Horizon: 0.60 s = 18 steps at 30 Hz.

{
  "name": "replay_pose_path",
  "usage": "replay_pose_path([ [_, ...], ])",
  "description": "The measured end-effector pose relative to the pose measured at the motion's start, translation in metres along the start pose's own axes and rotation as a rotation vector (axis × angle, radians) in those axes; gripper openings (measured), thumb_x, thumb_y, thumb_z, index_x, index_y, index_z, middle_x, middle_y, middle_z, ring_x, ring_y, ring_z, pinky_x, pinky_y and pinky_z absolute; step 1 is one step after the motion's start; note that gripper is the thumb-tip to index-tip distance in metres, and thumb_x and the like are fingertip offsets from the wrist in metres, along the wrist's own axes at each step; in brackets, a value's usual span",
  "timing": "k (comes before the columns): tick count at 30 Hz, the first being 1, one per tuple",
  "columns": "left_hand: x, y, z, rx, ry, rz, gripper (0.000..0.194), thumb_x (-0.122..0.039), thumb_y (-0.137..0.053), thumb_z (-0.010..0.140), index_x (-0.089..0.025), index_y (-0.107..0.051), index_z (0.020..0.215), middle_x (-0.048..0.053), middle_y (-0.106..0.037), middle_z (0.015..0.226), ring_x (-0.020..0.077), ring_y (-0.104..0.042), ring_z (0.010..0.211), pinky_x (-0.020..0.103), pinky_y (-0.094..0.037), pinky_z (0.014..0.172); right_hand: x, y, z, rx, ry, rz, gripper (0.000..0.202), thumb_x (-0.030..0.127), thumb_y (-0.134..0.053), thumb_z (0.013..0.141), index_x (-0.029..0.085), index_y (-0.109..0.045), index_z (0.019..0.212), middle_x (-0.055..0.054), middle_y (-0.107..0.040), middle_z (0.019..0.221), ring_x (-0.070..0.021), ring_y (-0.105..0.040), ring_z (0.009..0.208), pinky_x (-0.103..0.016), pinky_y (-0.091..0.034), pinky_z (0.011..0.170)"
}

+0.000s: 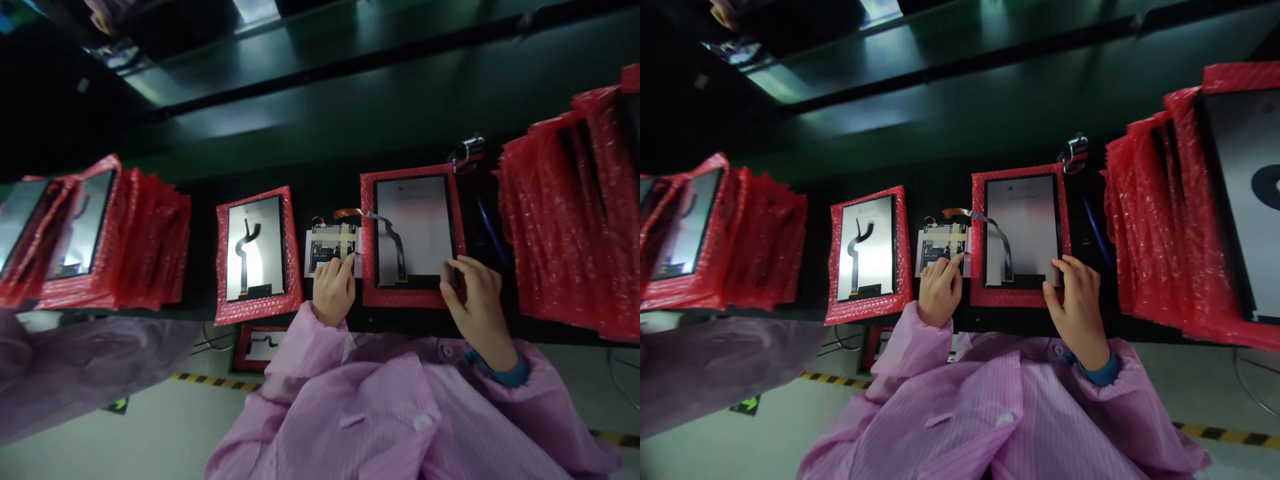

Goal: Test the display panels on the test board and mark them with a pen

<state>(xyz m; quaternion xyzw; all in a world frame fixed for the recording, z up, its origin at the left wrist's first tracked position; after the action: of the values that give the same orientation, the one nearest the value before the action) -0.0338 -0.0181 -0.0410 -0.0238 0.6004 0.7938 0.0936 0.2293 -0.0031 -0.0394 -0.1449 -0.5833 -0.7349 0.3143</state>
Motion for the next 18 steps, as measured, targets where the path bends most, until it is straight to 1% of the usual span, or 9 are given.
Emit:
replay_pose_path([
  [3, 0.002, 0.0, -0.002, -0.013, 0.003, -0.008, 0.038, -0.015, -0.042, 0.099, -0.018, -0.066, 0.127, 0.008, -0.068, 0.086, 0.0228, -0.064, 0.079, 0.037, -0.046, 0.075, -0.001, -0.001, -0.001, -0.005, 0.002, 0.018, 0.038, 0.038, -0.05, 0.098, 0.024, -0.055, 0.132, -0.014, -0.061, 0.131, -0.0328, -0.056, 0.126, -0.057, -0.041, 0.106],
  [5, 0.0, 0.004, -0.003, -0.055, 0.004, -0.05, 0.036, -0.018, -0.043, 0.1, -0.019, -0.065, 0.128, 0.01, -0.069, 0.091, 0.0236, -0.066, 0.083, 0.038, -0.049, 0.078, 0.001, 0.0, -0.002, -0.012, 0.009, 0.043, 0.039, 0.037, -0.049, 0.098, 0.024, -0.054, 0.134, -0.014, -0.062, 0.131, -0.032, -0.056, 0.126, -0.056, -0.041, 0.107],
  [6, -0.004, 0.007, -0.003, -0.082, -0.009, -0.087, 0.036, -0.019, -0.043, 0.1, -0.018, -0.063, 0.13, 0.011, -0.071, 0.097, 0.0246, -0.067, 0.089, 0.04, -0.051, 0.082, 0.002, 0.0, -0.002, -0.017, 0.008, 0.056, 0.04, 0.036, -0.049, 0.098, 0.024, -0.053, 0.136, -0.014, -0.062, 0.132, -0.0315, -0.057, 0.126, -0.056, -0.041, 0.107],
  [8, -0.019, 0.011, -0.004, -0.109, -0.081, -0.182, 0.038, -0.021, -0.044, 0.1, -0.018, -0.058, 0.136, 0.015, -0.071, 0.114, 0.0267, -0.068, 0.106, 0.044, -0.053, 0.093, 0.002, 0.0, -0.002, -0.03, -0.011, 0.076, 0.042, 0.036, -0.05, 0.098, 0.023, -0.051, 0.138, -0.014, -0.062, 0.133, -0.0308, -0.057, 0.125, -0.056, -0.042, 0.107],
  [10, -0.04, 0.01, -0.003, -0.077, -0.172, -0.265, 0.041, -0.022, -0.044, 0.101, -0.018, -0.051, 0.142, 0.016, -0.068, 0.128, 0.0272, -0.065, 0.121, 0.045, -0.052, 0.103, -0.001, -0.001, -0.001, -0.059, -0.057, 0.101, 0.044, 0.038, -0.052, 0.097, 0.022, -0.052, 0.138, -0.015, -0.062, 0.133, -0.031, -0.056, 0.123, -0.056, -0.043, 0.106],
  [11, -0.048, 0.008, -0.003, -0.054, -0.198, -0.289, 0.042, -0.022, -0.043, 0.102, -0.018, -0.049, 0.143, 0.017, -0.067, 0.131, 0.0271, -0.064, 0.124, 0.046, -0.052, 0.105, -0.004, -0.001, 0.0, -0.073, -0.09, 0.126, 0.045, 0.04, -0.053, 0.095, 0.021, -0.054, 0.137, -0.015, -0.063, 0.132, -0.0313, -0.056, 0.122, -0.056, -0.044, 0.106],
  [13, -0.058, 0.004, -0.002, -0.028, -0.186, -0.321, 0.042, -0.024, -0.043, 0.103, -0.016, -0.048, 0.144, 0.018, -0.067, 0.133, 0.0276, -0.064, 0.126, 0.046, -0.053, 0.107, -0.014, -0.002, 0.002, -0.09, -0.191, 0.211, 0.046, 0.044, -0.056, 0.092, 0.021, -0.059, 0.131, -0.015, -0.065, 0.128, -0.0315, -0.056, 0.12, -0.056, -0.046, 0.105],
  [16, -0.057, 0.001, 0.0, 0.024, -0.107, -0.411, 0.041, -0.029, -0.042, 0.104, -0.016, -0.049, 0.142, 0.018, -0.067, 0.135, 0.0289, -0.064, 0.128, 0.05, -0.052, 0.109, -0.023, 0.002, 0.004, -0.094, -0.393, 0.379, 0.045, 0.049, -0.059, 0.088, 0.022, -0.065, 0.124, -0.012, -0.067, 0.123, -0.0298, -0.059, 0.114, -0.054, -0.048, 0.102],
  [18, -0.049, 0.0, 0.001, 0.119, -0.052, -0.507, 0.042, -0.035, -0.044, 0.103, -0.017, -0.05, 0.141, 0.018, -0.065, 0.138, 0.0297, -0.062, 0.13, 0.051, -0.051, 0.111, -0.011, 0.014, 0.006, -0.123, -0.439, 0.452, 0.043, 0.048, -0.059, 0.089, 0.024, -0.065, 0.124, -0.011, -0.066, 0.125, -0.028, -0.059, 0.114, -0.051, -0.049, 0.102],
])
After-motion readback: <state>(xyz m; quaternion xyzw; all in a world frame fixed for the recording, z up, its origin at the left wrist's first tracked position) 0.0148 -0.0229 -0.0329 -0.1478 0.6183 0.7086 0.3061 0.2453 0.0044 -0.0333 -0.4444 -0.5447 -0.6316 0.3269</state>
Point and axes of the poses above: each hand's wrist, its own z-axis towards the middle knuckle, its own y-axis out of the back of the hand, x = y × z, the point moved 8 cm from there along z, towards the middle knuckle
